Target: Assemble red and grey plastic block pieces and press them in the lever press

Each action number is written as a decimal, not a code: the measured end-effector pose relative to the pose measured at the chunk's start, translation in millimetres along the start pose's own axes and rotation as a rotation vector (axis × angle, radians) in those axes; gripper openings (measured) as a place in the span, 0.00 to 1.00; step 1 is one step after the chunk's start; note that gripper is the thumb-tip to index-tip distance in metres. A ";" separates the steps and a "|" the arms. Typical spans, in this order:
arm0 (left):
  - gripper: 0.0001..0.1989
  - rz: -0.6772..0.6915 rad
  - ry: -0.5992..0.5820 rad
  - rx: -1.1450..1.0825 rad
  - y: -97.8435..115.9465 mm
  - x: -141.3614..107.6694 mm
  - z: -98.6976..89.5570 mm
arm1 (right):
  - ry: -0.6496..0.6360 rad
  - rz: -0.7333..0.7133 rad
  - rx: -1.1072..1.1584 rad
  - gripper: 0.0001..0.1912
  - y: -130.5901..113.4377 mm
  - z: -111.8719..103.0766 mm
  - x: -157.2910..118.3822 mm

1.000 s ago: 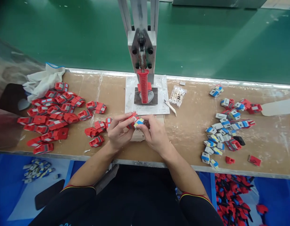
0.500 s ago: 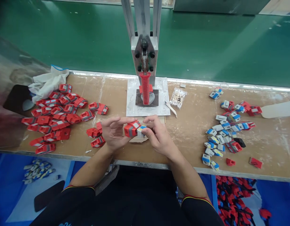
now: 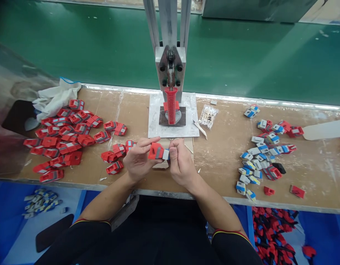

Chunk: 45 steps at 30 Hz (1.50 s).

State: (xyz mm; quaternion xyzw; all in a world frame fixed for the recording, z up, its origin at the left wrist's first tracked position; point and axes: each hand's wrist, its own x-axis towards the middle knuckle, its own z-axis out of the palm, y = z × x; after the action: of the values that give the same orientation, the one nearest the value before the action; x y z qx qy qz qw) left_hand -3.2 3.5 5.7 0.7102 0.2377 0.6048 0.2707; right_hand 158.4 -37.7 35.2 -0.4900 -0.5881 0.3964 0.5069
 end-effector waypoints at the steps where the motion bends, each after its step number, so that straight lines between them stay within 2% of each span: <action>1: 0.18 -0.032 0.009 0.004 0.8 -1.2 0.7 | 0.021 -0.012 -0.022 0.18 0.7 2.1 -1.4; 3: 0.16 -0.095 0.015 0.001 2.0 -3.4 1.2 | 0.067 -0.076 -0.090 0.16 1.3 4.8 -3.4; 7: 0.27 -0.107 -0.026 0.012 3.3 -2.9 0.6 | 0.196 -0.277 -0.273 0.15 1.9 3.4 -4.2; 11: 0.26 -0.122 -0.075 -0.003 5.1 3.8 -1.7 | 0.192 -0.357 -0.327 0.10 4.8 -2.6 -1.4; 14: 0.27 -0.121 -0.067 -0.052 6.6 8.3 -3.9 | 0.234 -0.346 -0.196 0.05 7.7 -4.1 2.4; 16: 0.27 -0.094 -0.096 -0.078 8.1 9.3 -4.3 | 0.313 -0.318 -0.051 0.09 8.5 -2.4 4.0; 18: 0.25 -0.059 -0.159 -0.084 9.9 8.4 -3.1 | 0.334 -0.281 0.039 0.16 7.7 0.5 4.1; 22: 0.25 -0.021 -0.244 -0.079 13.0 4.2 2.5 | 0.349 -0.228 0.008 0.25 1.4 4.4 1.6; 27: 0.27 0.074 -0.220 -0.037 14.4 1.5 9.1 | 0.429 -0.217 -0.025 0.21 -6.4 3.7 0.3; 38: 0.26 0.107 -0.175 0.106 16.7 -1.9 14.1 | 0.402 -0.160 0.089 0.20 -3.7 8.1 2.6; 41: 0.26 0.109 -0.238 0.092 16.5 11.9 0.2 | 0.276 -0.194 0.142 0.20 -1.1 -4.7 12.8; 45: 0.23 0.104 -0.490 0.237 23.0 47.7 -51.5 | 0.209 -0.229 0.068 0.21 1.4 -44.8 40.2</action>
State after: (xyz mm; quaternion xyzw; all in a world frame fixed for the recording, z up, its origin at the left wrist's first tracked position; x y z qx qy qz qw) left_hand -46.4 23.2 62.2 0.8733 0.1973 0.3962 0.2037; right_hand 202.5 0.6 50.0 -0.4408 -0.5704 0.3027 0.6234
